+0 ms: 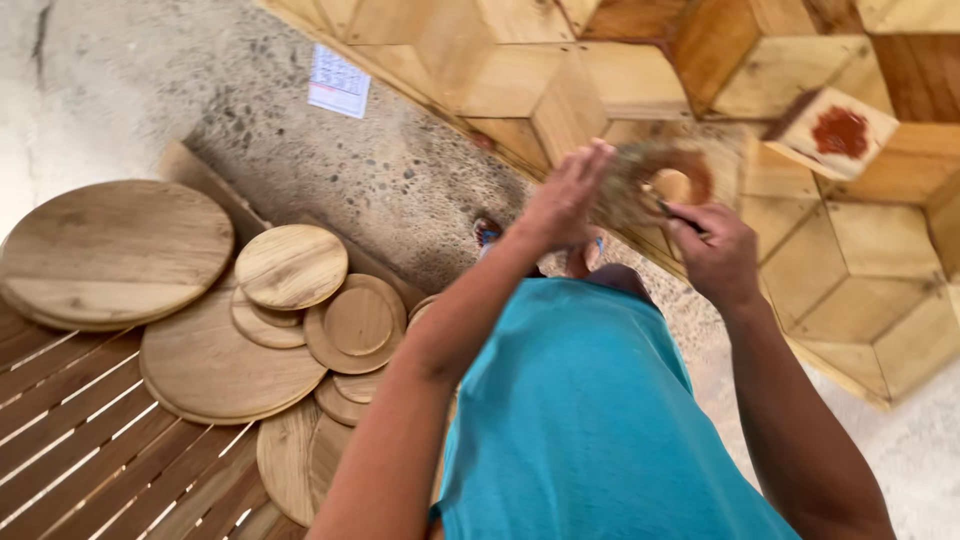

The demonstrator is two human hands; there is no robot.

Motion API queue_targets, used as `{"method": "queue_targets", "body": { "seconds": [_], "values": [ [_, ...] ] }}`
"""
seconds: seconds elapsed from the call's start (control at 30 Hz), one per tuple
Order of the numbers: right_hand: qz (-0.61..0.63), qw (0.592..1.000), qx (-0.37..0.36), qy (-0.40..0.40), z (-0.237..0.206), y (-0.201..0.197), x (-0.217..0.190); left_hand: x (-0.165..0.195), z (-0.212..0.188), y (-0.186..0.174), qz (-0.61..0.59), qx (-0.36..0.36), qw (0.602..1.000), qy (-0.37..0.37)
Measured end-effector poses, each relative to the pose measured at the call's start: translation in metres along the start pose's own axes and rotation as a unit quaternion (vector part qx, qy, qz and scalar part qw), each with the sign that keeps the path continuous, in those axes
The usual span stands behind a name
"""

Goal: The person applies a reddish-brown wood stain with a small brush to the geometric parquet pattern of a large wooden panel, working section by section across the surface. They steady the panel with one hand while brushing, occasionally repositioning to reach new areas, with round wooden plates stacked on a rack nearby.

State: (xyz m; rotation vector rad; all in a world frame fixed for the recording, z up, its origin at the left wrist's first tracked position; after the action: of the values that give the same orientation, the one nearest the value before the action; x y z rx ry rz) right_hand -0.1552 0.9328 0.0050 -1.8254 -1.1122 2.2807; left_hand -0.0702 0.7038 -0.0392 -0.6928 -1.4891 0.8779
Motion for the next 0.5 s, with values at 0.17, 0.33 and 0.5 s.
{"method": "queue_targets", "body": {
  "seconds": [0.17,0.33,0.5],
  "values": [
    [0.026,0.999,0.020,0.025,0.019,0.002,-0.039,0.011,-0.009,-0.006,-0.044,0.102,0.994,0.024],
    [-0.011,0.999,0.027,-0.014,0.046,0.040,-0.071,-0.092,-0.061,-0.056,-0.354,0.404,0.802,-0.260],
    [-0.047,0.997,0.034,-0.057,0.081,0.121,-0.102,-0.264,-0.041,-0.126,-0.573,0.528,0.409,-0.476]
  ]
}}
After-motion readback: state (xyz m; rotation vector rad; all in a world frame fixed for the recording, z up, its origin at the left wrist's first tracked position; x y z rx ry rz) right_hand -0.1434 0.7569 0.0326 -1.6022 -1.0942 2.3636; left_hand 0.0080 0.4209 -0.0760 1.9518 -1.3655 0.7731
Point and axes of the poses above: each hand's wrist, its own z-axis towards the middle knuckle, its own y-axis out of the palm, x = y × z, the point moved 1 cm from there along z, towards the middle knuckle, and after that the axes turned 10 degrees about x, right-handed, at the moved point
